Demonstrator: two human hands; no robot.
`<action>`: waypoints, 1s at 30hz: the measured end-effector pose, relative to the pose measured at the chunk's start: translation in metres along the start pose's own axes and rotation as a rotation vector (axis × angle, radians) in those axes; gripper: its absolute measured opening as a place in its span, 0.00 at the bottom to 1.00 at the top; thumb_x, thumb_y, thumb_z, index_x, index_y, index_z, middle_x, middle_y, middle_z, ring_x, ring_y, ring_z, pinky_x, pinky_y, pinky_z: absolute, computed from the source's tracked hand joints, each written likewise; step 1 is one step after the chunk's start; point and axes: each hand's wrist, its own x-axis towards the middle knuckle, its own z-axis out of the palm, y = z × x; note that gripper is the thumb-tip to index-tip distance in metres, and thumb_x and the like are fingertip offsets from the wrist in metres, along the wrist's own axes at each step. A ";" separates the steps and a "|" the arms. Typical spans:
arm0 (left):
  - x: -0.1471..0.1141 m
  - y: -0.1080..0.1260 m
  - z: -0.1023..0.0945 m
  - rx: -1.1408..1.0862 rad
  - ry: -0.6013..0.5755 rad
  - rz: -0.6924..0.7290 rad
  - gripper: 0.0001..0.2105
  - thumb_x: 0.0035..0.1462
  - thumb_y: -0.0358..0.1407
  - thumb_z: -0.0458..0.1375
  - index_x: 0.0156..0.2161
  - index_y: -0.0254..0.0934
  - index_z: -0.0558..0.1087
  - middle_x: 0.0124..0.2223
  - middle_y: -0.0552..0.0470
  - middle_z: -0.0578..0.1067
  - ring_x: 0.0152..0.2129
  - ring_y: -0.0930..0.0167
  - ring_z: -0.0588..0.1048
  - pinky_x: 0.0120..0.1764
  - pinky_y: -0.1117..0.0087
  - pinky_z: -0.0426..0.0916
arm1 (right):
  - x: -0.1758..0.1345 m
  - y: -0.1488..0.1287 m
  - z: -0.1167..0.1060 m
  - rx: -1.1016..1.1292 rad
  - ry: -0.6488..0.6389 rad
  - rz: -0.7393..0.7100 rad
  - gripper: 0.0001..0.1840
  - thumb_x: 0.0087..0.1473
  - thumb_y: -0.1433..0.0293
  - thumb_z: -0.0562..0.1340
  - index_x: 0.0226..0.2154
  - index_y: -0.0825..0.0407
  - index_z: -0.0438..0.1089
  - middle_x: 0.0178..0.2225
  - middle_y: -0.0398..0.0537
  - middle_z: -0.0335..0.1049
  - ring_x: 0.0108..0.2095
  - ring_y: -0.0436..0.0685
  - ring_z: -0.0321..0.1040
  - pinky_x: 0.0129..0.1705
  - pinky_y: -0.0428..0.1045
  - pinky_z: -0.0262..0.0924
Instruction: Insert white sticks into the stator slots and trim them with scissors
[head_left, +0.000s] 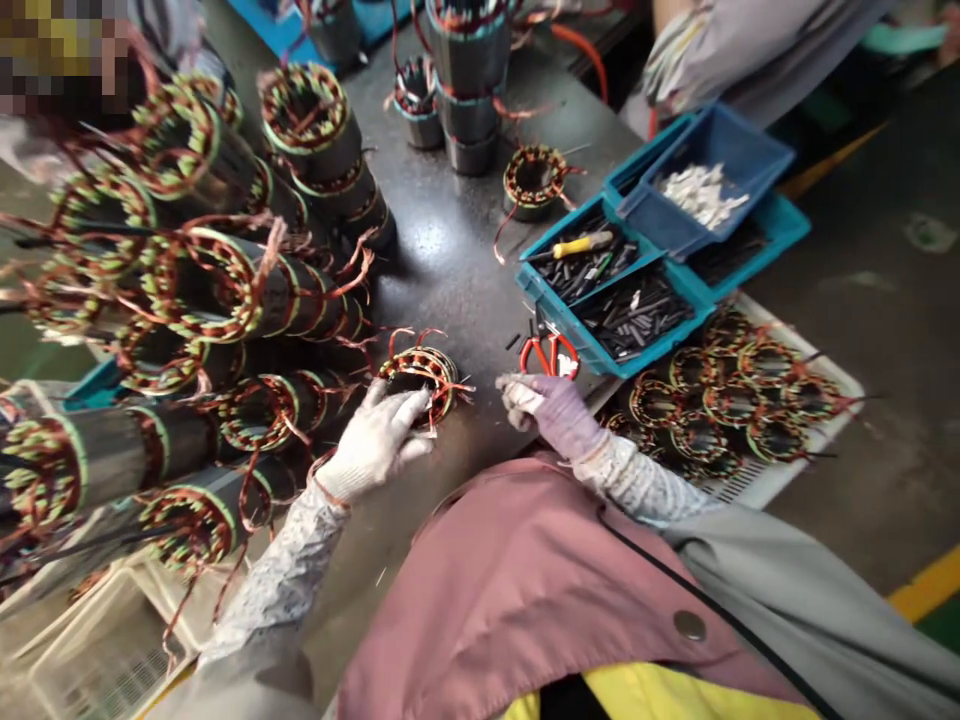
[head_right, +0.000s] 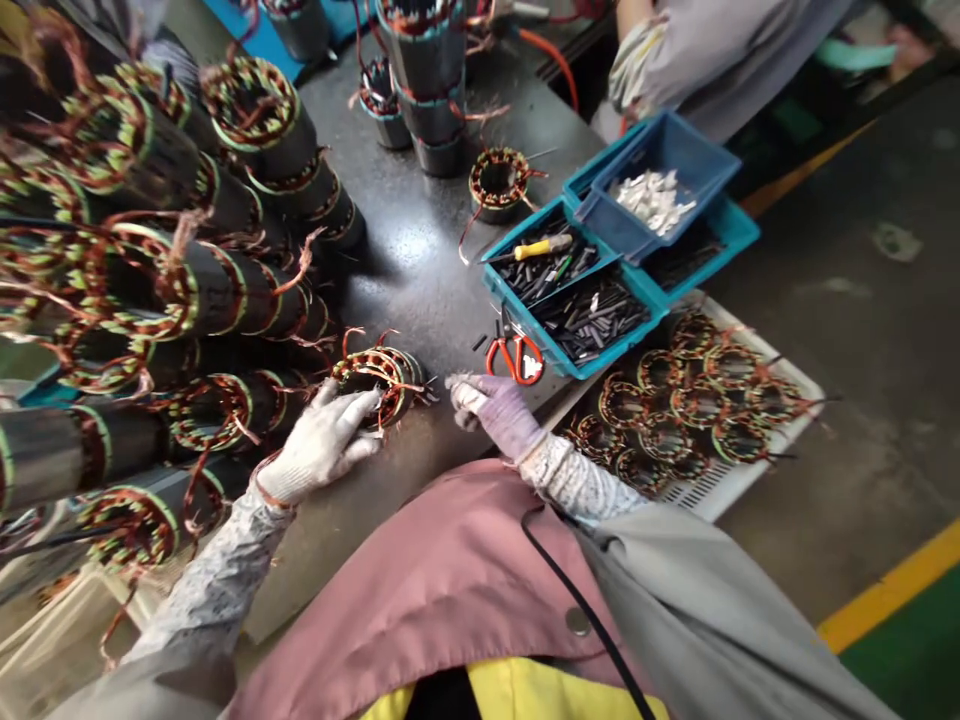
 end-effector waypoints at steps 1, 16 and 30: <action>0.001 0.000 0.001 0.020 -0.011 -0.002 0.26 0.59 0.43 0.53 0.60 0.34 0.61 0.51 0.39 0.74 0.48 0.60 0.73 0.60 0.48 0.53 | -0.001 0.004 0.012 0.098 -0.006 0.043 0.20 0.38 0.57 0.68 0.30 0.55 0.74 0.20 0.40 0.65 0.17 0.45 0.59 0.18 0.43 0.54; 0.011 0.000 0.014 0.136 0.038 -0.025 0.26 0.58 0.43 0.54 0.58 0.31 0.63 0.39 0.44 0.78 0.38 0.61 0.75 0.57 0.54 0.57 | 0.010 -0.020 0.039 -0.163 0.103 -0.089 0.13 0.33 0.67 0.71 0.26 0.55 0.76 0.18 0.43 0.71 0.17 0.49 0.66 0.18 0.44 0.62; 0.010 -0.002 0.011 0.123 -0.001 0.012 0.24 0.58 0.39 0.51 0.58 0.30 0.62 0.44 0.42 0.77 0.41 0.61 0.75 0.57 0.55 0.56 | 0.023 0.007 0.065 -0.793 0.011 -0.490 0.12 0.56 0.70 0.59 0.40 0.53 0.76 0.40 0.52 0.77 0.39 0.56 0.75 0.45 0.50 0.67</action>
